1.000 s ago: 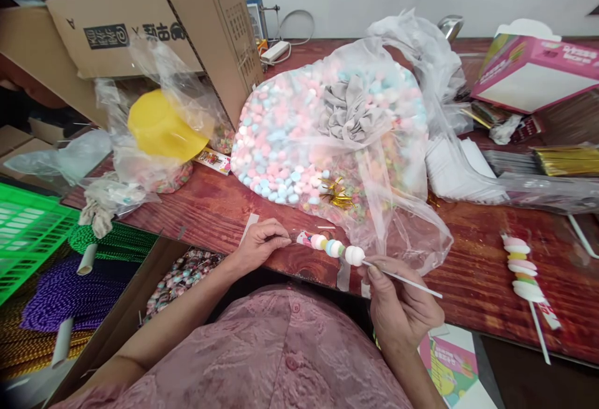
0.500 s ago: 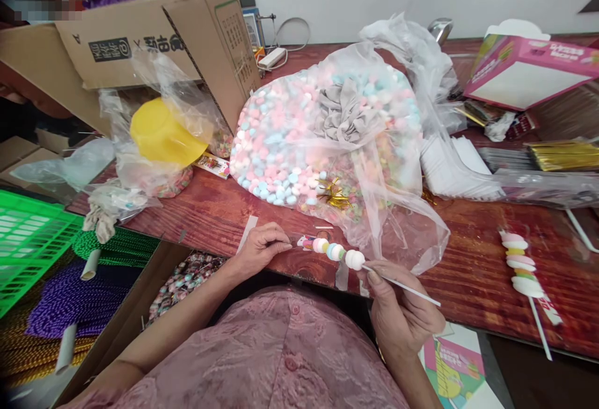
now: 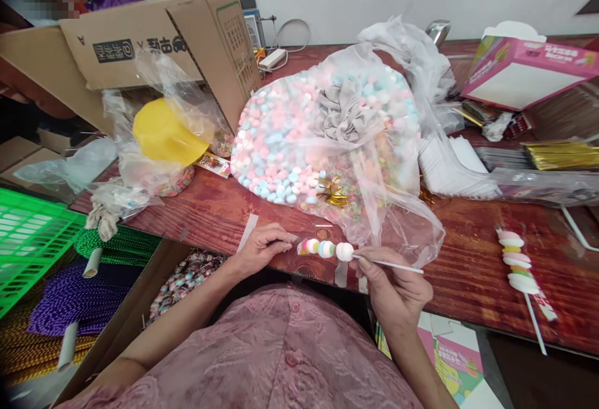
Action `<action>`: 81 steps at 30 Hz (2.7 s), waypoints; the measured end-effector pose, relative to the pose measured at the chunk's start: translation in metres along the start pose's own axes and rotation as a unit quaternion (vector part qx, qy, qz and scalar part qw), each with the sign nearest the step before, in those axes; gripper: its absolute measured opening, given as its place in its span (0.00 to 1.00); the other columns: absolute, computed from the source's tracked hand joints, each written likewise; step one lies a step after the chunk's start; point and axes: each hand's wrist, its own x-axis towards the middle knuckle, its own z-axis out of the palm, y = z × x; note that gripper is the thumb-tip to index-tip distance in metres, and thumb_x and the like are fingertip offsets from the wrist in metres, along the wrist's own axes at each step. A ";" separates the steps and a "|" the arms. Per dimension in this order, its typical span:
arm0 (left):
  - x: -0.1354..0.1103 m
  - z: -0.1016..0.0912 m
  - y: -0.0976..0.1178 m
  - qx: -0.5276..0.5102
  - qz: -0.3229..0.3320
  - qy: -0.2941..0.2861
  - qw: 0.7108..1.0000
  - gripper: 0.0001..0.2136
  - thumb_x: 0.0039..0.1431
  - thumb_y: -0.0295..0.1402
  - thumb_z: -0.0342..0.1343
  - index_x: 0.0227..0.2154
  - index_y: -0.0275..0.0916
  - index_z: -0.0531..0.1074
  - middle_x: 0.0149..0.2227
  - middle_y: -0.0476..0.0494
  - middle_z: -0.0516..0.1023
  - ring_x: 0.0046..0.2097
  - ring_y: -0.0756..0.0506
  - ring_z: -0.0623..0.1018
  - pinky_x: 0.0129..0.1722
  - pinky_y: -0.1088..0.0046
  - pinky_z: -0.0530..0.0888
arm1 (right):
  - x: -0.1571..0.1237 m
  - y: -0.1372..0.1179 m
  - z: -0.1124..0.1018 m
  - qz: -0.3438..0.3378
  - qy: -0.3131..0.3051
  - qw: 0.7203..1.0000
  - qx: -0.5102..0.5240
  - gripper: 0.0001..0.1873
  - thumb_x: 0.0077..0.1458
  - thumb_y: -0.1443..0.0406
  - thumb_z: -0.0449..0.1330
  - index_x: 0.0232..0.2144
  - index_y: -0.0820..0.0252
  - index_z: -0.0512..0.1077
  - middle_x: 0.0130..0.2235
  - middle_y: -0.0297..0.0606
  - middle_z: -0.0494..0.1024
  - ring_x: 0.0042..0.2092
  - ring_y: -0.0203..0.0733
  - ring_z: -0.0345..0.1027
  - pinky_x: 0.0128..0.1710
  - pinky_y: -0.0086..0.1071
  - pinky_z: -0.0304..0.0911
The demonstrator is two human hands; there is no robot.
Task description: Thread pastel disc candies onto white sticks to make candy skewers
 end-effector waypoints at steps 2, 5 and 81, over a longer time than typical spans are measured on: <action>0.000 -0.001 0.003 -0.011 -0.009 0.002 1.000 0.09 0.64 0.36 0.56 0.33 0.37 0.78 0.31 0.44 0.77 0.34 0.48 0.76 0.36 0.72 0.72 | -0.003 0.005 0.006 0.041 0.024 0.997 0.055 0.04 0.48 0.69 0.70 0.30 0.58 0.81 0.30 0.36 0.81 0.25 0.37 0.72 0.23 0.31 0.68; 0.001 -0.004 0.007 0.025 0.009 0.016 1.000 0.11 0.63 0.40 0.58 0.33 0.38 0.77 0.34 0.43 0.77 0.39 0.46 0.75 0.43 0.67 0.72 | -0.005 0.008 0.013 0.072 0.048 0.991 0.097 0.04 0.45 0.68 0.71 0.28 0.59 0.81 0.29 0.36 0.81 0.24 0.37 0.72 0.20 0.29 0.65; 0.037 0.032 0.057 0.113 -0.062 -0.068 0.989 0.20 0.52 0.25 0.58 0.49 0.37 0.70 0.46 0.41 0.80 0.45 0.43 0.79 0.43 0.68 0.72 | 0.018 -0.026 0.010 -0.129 -0.137 0.971 -0.149 0.06 0.55 0.70 0.64 0.27 0.57 0.74 0.22 0.29 0.74 0.22 0.32 0.64 0.21 0.27 0.58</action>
